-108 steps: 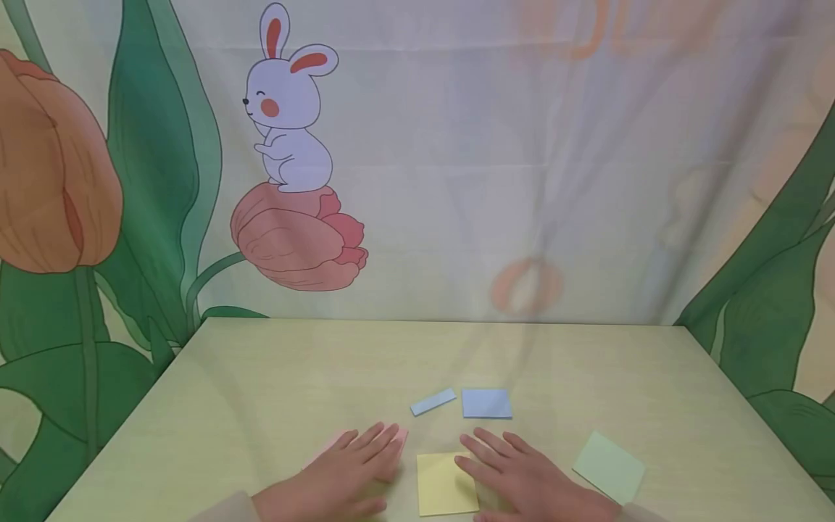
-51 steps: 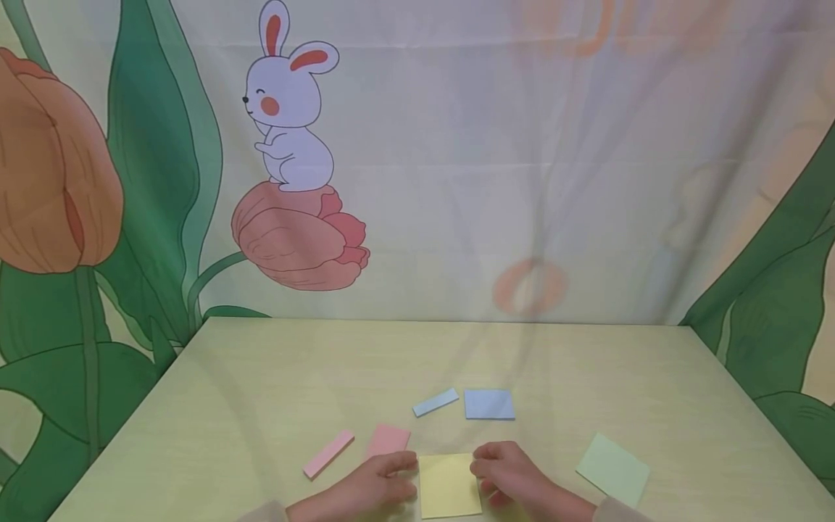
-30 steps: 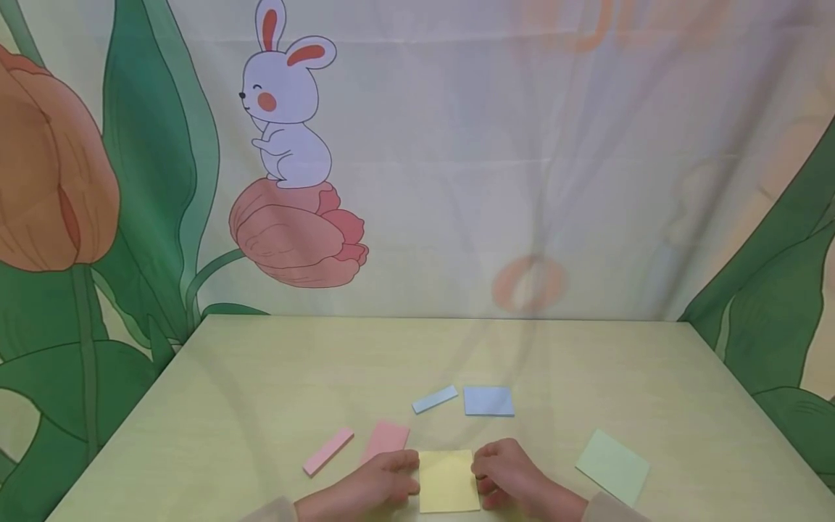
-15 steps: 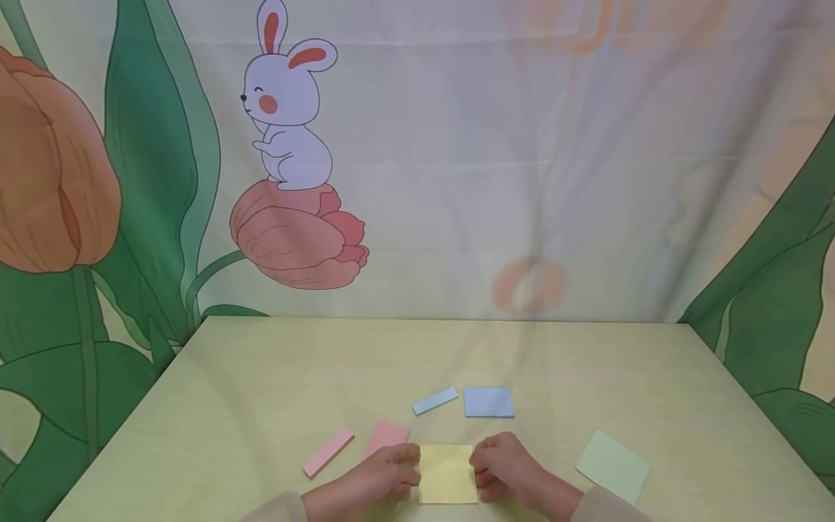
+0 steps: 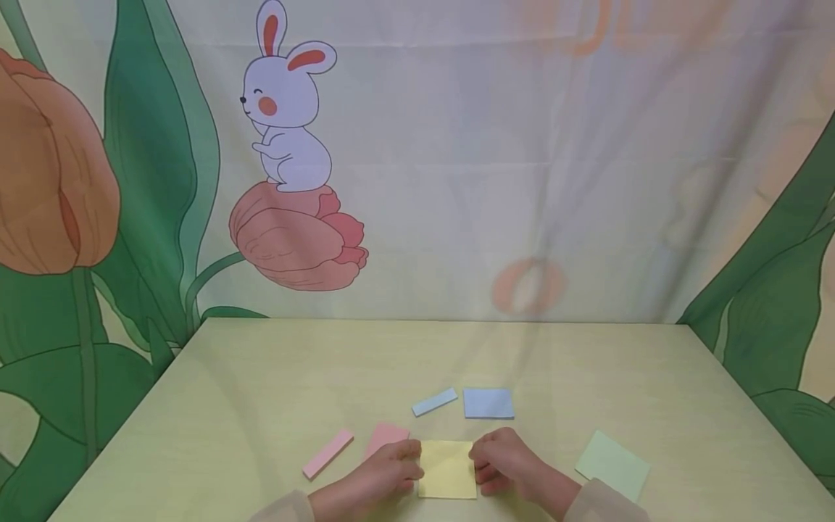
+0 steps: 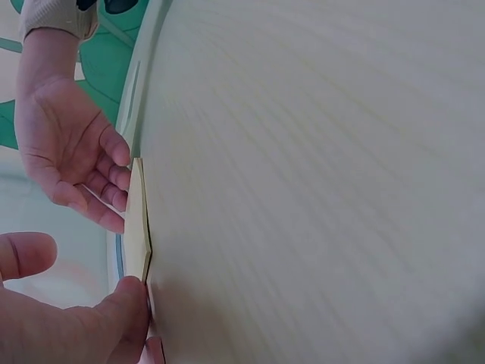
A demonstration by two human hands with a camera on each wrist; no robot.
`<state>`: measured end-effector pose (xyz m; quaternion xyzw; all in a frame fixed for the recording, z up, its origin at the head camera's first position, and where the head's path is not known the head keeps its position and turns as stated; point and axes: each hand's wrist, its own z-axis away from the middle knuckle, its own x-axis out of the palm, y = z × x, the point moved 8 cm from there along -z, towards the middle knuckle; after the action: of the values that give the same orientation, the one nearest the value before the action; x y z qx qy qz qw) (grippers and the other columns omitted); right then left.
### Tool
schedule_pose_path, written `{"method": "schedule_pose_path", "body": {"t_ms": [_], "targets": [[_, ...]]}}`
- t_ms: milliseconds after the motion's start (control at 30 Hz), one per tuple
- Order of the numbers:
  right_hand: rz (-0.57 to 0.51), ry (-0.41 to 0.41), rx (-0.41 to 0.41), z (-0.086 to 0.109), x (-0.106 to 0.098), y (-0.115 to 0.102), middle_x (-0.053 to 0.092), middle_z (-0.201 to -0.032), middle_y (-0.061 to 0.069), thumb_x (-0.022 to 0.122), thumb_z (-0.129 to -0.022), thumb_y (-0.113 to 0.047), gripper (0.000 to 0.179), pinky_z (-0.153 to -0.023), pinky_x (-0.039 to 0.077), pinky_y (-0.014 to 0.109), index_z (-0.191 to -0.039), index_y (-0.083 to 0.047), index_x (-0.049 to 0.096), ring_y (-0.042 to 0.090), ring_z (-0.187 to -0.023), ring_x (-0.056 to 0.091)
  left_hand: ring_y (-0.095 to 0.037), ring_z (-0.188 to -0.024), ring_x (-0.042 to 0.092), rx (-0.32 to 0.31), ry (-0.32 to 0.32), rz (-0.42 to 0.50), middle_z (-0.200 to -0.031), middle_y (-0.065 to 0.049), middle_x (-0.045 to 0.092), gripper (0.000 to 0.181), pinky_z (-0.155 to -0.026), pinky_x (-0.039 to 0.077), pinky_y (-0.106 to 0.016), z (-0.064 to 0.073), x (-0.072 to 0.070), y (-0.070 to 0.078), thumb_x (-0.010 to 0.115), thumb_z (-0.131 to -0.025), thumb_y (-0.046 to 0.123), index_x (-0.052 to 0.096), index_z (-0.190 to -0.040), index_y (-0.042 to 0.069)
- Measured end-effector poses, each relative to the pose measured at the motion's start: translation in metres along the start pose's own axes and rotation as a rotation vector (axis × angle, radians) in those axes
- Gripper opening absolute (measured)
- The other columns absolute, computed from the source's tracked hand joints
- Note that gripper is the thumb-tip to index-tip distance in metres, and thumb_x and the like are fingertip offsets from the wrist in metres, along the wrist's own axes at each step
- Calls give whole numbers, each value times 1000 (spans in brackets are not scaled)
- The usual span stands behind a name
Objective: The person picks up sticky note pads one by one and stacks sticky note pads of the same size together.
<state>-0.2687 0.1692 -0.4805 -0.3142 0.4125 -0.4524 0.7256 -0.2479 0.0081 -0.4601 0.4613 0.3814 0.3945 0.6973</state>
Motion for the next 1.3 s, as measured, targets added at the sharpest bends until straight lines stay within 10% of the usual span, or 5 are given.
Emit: {"method": "schedule_pose_path", "body": {"t_ms": [367, 500, 633, 867, 1300], "targets": [[-35, 20, -1, 0, 0, 1, 53, -63, 4, 51, -74, -3, 34, -50, 50, 24, -105, 10, 55, 11, -55, 52, -45, -124, 27, 63, 72, -42, -133, -32, 32, 59, -100, 24, -55, -4, 1, -3, 52, -74, 3, 33, -126, -17], [-64, 55, 2, 2, 0, 1, 51, -63, 3, 51, -74, -3, 35, -52, 51, 25, -106, 10, 54, 12, -58, 51, -31, -81, 51, 109, 106, -89, -85, -17, 54, 20, -72, 44, -37, -5, 2, -3, 53, -70, 2, 49, -86, -8], [-82, 81, 21, 3, 1, 1, 50, -66, 3, 50, -75, -5, 35, -54, 51, 26, -107, 9, 52, 13, -61, 50, -13, -57, 30, 142, 130, -130, -62, 1, 30, 17, -52, 26, -22, -4, 4, -1, 51, -66, -1, 35, -70, 5], [-93, 81, 41, 2, 1, 2, 50, -68, 4, 47, -75, -6, 39, -53, 50, 25, -110, 10, 49, 12, -62, 49, -18, -75, 37, 125, 145, -119, -78, -4, 39, 60, -67, 32, -27, -1, 3, -2, 49, -67, 0, 37, -124, -16], [-129, 98, -32, 7, -3, -6, 53, -110, 19, 49, -81, -13, 47, -71, 49, 33, -123, 7, 41, 24, -88, 54, -46, -120, 33, 159, 165, -62, -133, -30, 34, 67, -96, 26, -58, 7, 0, 4, 50, -68, 1, 31, -133, -5]]}}
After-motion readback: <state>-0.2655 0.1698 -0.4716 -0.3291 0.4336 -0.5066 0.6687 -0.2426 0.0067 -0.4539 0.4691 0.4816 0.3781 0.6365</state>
